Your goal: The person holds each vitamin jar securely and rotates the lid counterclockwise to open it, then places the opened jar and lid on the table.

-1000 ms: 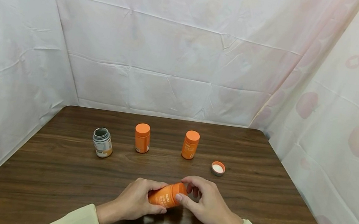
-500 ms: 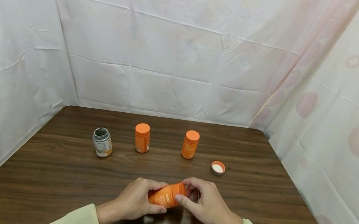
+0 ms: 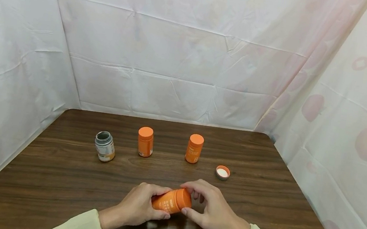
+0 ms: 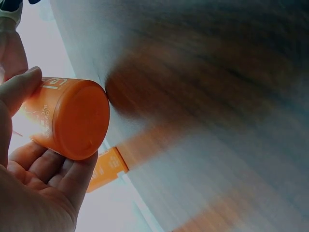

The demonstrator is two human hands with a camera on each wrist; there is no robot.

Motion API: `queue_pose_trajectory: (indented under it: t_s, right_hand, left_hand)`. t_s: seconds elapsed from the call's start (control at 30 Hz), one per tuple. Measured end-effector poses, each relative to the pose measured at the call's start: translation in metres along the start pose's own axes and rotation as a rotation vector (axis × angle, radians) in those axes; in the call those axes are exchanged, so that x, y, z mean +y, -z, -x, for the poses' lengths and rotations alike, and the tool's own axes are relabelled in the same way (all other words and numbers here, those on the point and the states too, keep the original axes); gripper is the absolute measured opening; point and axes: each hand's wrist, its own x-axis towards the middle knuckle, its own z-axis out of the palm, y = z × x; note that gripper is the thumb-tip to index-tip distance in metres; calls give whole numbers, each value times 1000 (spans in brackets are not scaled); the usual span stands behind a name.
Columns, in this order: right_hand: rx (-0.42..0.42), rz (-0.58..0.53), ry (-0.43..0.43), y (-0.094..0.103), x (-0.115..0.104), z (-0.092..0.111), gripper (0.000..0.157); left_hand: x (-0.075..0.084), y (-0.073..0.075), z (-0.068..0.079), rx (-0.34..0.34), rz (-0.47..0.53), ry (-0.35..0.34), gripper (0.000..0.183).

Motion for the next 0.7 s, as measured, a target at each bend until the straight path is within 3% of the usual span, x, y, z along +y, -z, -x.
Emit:
queue_pose_trajectory:
  t_s: [0.23,0.7]
  right_hand:
    - [-2,0,52,0,2,1,64]
    - [-20,-2,14,0,0,1,73]
  left_hand:
    - [-1,0,0,3,-6,-5,45]
    - [-2,0,0,4,-9,9,47]
